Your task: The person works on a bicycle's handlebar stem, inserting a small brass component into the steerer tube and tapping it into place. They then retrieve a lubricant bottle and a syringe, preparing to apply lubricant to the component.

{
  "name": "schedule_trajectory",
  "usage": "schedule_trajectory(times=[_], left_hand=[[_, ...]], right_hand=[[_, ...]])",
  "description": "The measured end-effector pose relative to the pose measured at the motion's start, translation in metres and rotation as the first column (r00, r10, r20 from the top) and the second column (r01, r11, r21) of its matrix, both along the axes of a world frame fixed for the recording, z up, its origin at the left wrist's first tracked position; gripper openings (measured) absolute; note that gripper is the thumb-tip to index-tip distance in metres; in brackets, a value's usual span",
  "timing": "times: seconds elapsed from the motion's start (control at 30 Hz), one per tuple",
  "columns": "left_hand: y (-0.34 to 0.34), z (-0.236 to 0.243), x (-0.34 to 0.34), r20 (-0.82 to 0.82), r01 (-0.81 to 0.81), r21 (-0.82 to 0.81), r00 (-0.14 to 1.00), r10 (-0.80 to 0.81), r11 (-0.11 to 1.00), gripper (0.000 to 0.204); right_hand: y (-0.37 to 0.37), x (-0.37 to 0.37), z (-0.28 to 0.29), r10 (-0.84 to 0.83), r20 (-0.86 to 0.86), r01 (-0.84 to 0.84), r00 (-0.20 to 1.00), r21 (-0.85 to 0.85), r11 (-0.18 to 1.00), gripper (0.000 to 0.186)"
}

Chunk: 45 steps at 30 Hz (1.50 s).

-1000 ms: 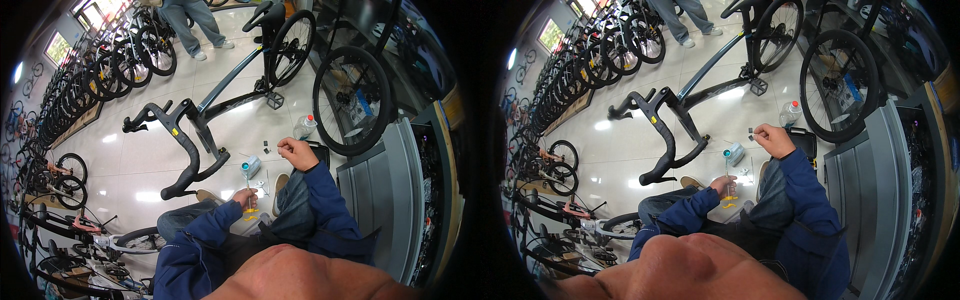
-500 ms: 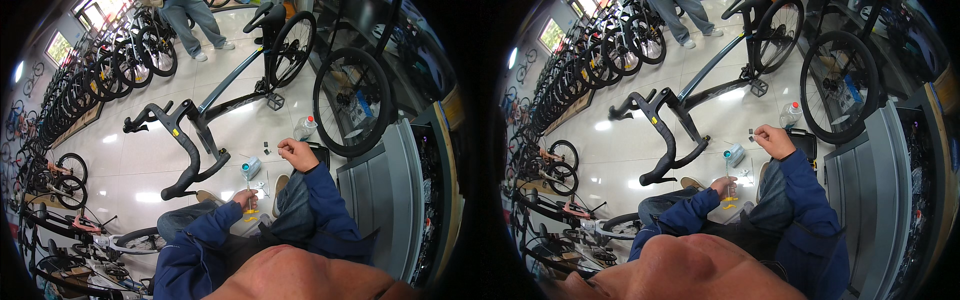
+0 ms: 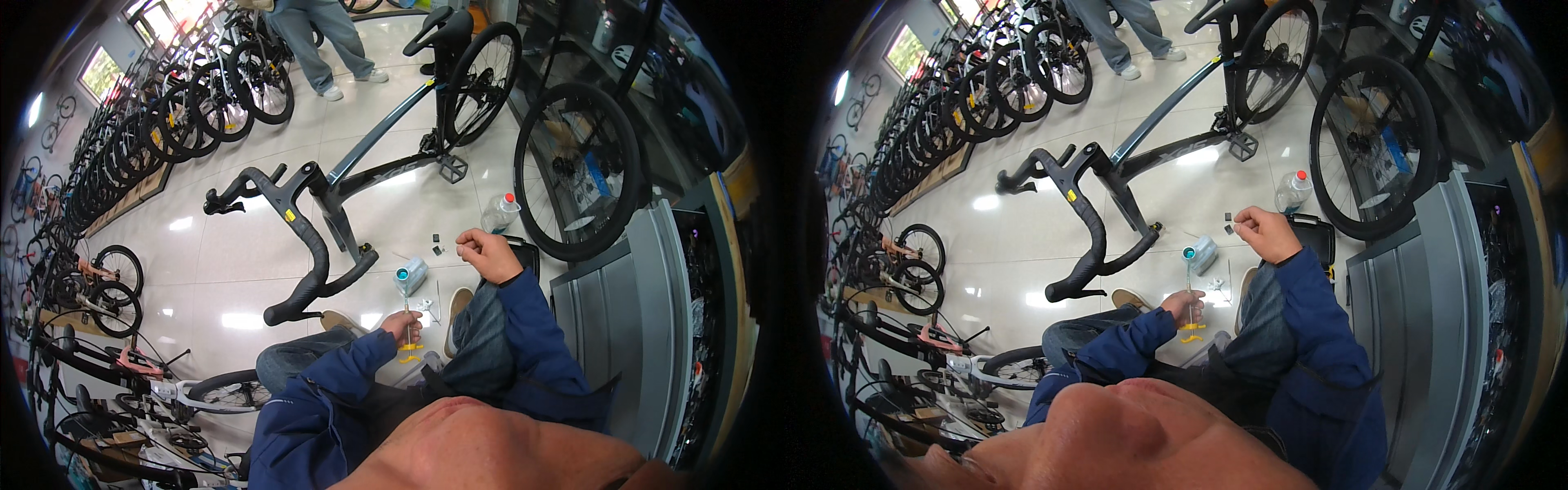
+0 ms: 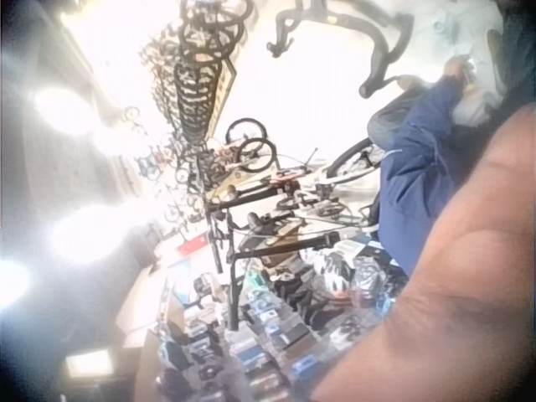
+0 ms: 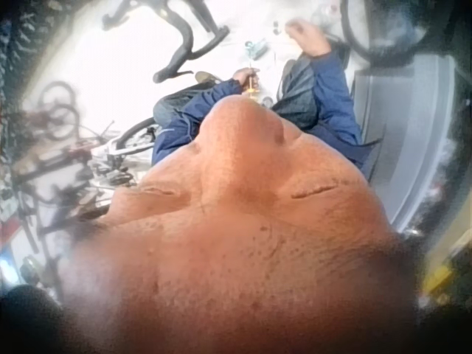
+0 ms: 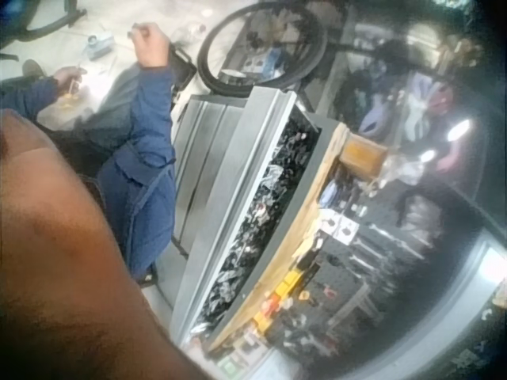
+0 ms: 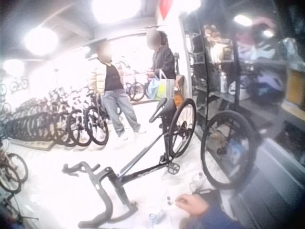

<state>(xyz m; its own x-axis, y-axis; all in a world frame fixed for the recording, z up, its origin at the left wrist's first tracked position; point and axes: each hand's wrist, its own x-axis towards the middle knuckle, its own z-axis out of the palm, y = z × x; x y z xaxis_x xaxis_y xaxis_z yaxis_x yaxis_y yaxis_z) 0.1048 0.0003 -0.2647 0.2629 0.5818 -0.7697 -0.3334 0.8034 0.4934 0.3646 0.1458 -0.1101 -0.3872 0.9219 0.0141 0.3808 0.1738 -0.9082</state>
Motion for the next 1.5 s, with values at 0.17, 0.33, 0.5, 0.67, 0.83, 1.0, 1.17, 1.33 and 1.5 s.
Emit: schedule_trajectory(times=[0.17,0.33,0.5,0.67,0.83,1.0,1.17,1.33,1.5], left_hand=[[0.000,-0.007,0.000,0.024,-0.009,0.009,1.000,0.009,1.000,0.041],[0.003,-0.008,-0.001,0.033,-0.010,0.017,0.999,0.010,1.000,0.038],[0.003,-0.002,0.000,0.058,-0.013,-0.016,0.998,0.014,1.000,0.033],[0.003,-0.001,0.001,0.041,-0.007,0.000,0.999,0.007,1.000,0.032],[0.001,-0.004,0.002,-0.005,-0.002,0.004,1.000,0.002,1.000,0.033],[0.002,-0.007,0.002,0.030,-0.023,0.004,0.999,0.023,1.000,0.021],[0.002,0.001,0.004,-0.026,0.009,-0.007,1.000,-0.009,1.000,0.032],[0.002,0.005,0.004,-0.001,-0.003,0.004,1.000,0.003,1.000,0.033],[0.002,-0.002,0.002,-0.004,0.006,0.013,1.000,-0.006,1.000,0.036]], right_hand=[[0.000,-0.001,0.000,0.019,0.008,-0.019,1.000,-0.024,1.000,0.024],[0.000,-0.002,0.000,0.038,-0.009,-0.038,0.999,-0.062,0.997,0.024],[-0.001,-0.005,0.003,0.028,-0.023,-0.029,0.999,-0.057,0.998,0.023],[-0.001,-0.004,0.002,0.028,-0.038,-0.031,0.999,-0.066,0.997,0.023],[-0.001,-0.002,0.000,0.029,-0.049,-0.032,0.998,-0.057,0.998,0.024],[-0.001,-0.002,0.000,0.024,-0.076,-0.030,0.997,-0.076,0.997,0.023],[-0.002,-0.001,0.000,0.023,-0.047,-0.026,0.999,-0.051,0.998,0.023],[-0.001,-0.001,0.000,0.025,-0.041,-0.027,0.999,-0.044,0.999,0.024],[-0.001,-0.001,0.000,0.019,-0.049,-0.022,0.999,-0.063,0.998,0.025]])
